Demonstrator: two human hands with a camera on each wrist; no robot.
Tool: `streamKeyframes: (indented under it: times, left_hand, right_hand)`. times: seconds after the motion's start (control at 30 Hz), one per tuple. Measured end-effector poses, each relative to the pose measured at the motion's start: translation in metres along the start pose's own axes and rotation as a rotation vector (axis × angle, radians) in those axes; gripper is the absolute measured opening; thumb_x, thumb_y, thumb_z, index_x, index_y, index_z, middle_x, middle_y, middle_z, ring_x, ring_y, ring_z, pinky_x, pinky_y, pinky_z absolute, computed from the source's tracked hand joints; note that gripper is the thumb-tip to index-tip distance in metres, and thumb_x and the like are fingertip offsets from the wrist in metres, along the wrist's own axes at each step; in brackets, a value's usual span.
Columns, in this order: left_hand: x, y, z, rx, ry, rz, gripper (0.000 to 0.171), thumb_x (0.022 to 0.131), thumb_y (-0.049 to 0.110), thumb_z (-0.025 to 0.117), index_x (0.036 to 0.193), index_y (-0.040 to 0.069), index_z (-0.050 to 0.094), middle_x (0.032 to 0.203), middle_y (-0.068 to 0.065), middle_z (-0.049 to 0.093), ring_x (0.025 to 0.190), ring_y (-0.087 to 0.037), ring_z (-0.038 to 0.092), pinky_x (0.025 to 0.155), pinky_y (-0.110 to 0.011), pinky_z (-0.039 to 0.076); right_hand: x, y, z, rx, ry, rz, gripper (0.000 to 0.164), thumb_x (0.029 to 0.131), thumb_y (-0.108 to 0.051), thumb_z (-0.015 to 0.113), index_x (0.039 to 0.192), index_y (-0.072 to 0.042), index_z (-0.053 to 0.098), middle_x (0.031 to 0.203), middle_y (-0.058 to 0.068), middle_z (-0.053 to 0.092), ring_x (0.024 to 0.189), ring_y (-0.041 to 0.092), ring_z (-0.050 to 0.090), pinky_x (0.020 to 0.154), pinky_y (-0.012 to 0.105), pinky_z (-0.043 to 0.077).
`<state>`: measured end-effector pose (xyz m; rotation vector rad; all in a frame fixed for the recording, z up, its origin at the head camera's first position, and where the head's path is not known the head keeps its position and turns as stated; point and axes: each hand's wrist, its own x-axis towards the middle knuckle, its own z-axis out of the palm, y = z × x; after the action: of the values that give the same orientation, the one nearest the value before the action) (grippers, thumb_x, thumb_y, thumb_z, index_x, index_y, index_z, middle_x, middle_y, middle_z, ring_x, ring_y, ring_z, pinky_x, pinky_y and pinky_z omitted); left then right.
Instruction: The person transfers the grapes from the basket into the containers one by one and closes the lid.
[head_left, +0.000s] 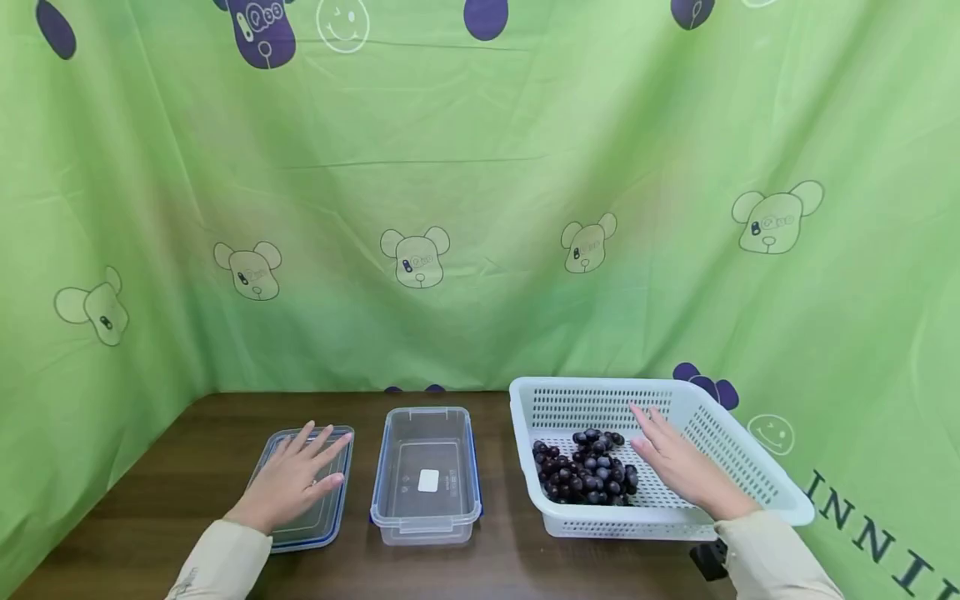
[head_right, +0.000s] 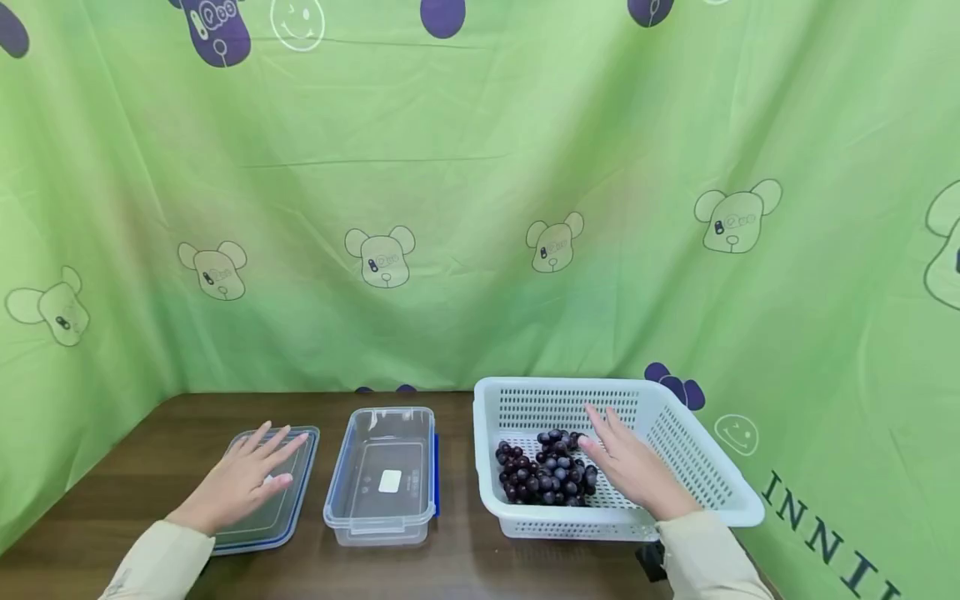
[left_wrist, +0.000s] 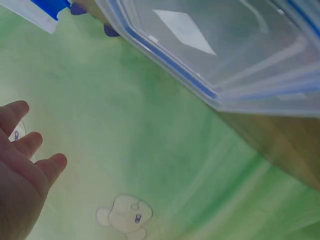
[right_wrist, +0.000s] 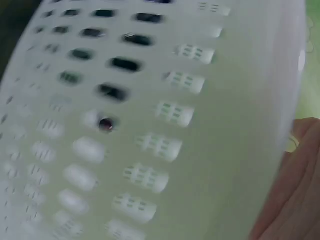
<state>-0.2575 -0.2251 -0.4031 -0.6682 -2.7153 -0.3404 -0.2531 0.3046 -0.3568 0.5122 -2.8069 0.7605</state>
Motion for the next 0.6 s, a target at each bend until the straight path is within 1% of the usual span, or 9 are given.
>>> streamKeyframes:
  times: [0.13,0.27,0.33,0.4,0.43,0.5,0.6]
  left_hand:
    - [0.012,0.004,0.002,-0.048,-0.028,-0.028,0.060,0.096,0.045,0.049,0.145,0.011,0.044,0.144,-0.022,0.043,0.136,-0.048,0.026,0.104,-0.067,0.023]
    - [0.024,0.008,0.003,-0.093,-0.056,-0.057,0.062,0.096,0.046,0.050,0.147,0.012,0.041,0.145,-0.022,0.040,0.137,-0.048,0.023,0.106,-0.066,0.020]
    - [0.030,0.010,0.003,-0.106,-0.075,-0.072,0.063,0.096,0.047,0.049,0.147,0.012,0.039,0.147,-0.021,0.039,0.138,-0.048,0.021,0.107,-0.066,0.018]
    - [0.035,0.013,0.004,-0.118,-0.095,-0.081,0.064,0.095,0.047,0.049,0.148,0.011,0.039,0.147,-0.022,0.038,0.138,-0.048,0.020,0.108,-0.065,0.017]
    - [0.037,0.014,0.004,-0.121,-0.103,-0.084,0.065,0.095,0.047,0.049,0.148,0.011,0.038,0.147,-0.022,0.038,0.138,-0.048,0.020,0.108,-0.066,0.017]
    - [0.041,0.016,0.006,-0.131,-0.115,-0.091,0.064,0.095,0.047,0.049,0.148,0.010,0.038,0.147,-0.022,0.039,0.138,-0.048,0.021,0.107,-0.066,0.018]
    - [0.045,0.019,0.008,-0.155,-0.135,-0.098,0.065,0.095,0.047,0.049,0.148,0.010,0.038,0.146,-0.023,0.039,0.138,-0.049,0.021,0.107,-0.067,0.018]
  right_hand:
    - [0.012,-0.003,-0.001,0.134,-0.043,-0.004,0.061,0.105,-0.030,0.030,0.145,0.014,0.018,0.145,0.045,0.004,0.132,0.061,0.006,0.103,0.072,0.008]
    - [0.024,-0.004,-0.004,0.222,-0.087,0.003,0.061,0.106,-0.029,0.023,0.144,0.017,0.011,0.146,0.042,0.002,0.133,0.059,0.002,0.106,0.068,0.004]
    - [0.030,-0.003,-0.007,0.267,-0.125,0.026,0.062,0.107,-0.030,0.020,0.145,0.017,0.006,0.148,0.040,-0.001,0.135,0.057,0.000,0.107,0.066,0.003]
    - [0.034,-0.003,-0.009,0.315,-0.176,0.068,0.064,0.107,-0.034,0.015,0.146,0.015,0.000,0.149,0.037,-0.005,0.136,0.055,-0.003,0.108,0.065,0.004]
    - [0.036,-0.003,-0.011,0.335,-0.205,0.100,0.065,0.106,-0.036,0.013,0.146,0.013,-0.002,0.149,0.036,-0.007,0.135,0.057,0.000,0.107,0.066,0.007]
    - [0.038,-0.004,-0.014,0.353,-0.251,0.165,0.069,0.105,-0.042,0.010,0.147,0.010,-0.004,0.150,0.036,-0.008,0.132,0.060,0.010,0.104,0.070,0.016]
    - [0.040,-0.006,-0.020,0.354,-0.308,0.243,0.074,0.102,-0.049,0.008,0.148,0.007,-0.003,0.149,0.037,-0.005,0.123,0.066,0.026,0.096,0.073,0.028]
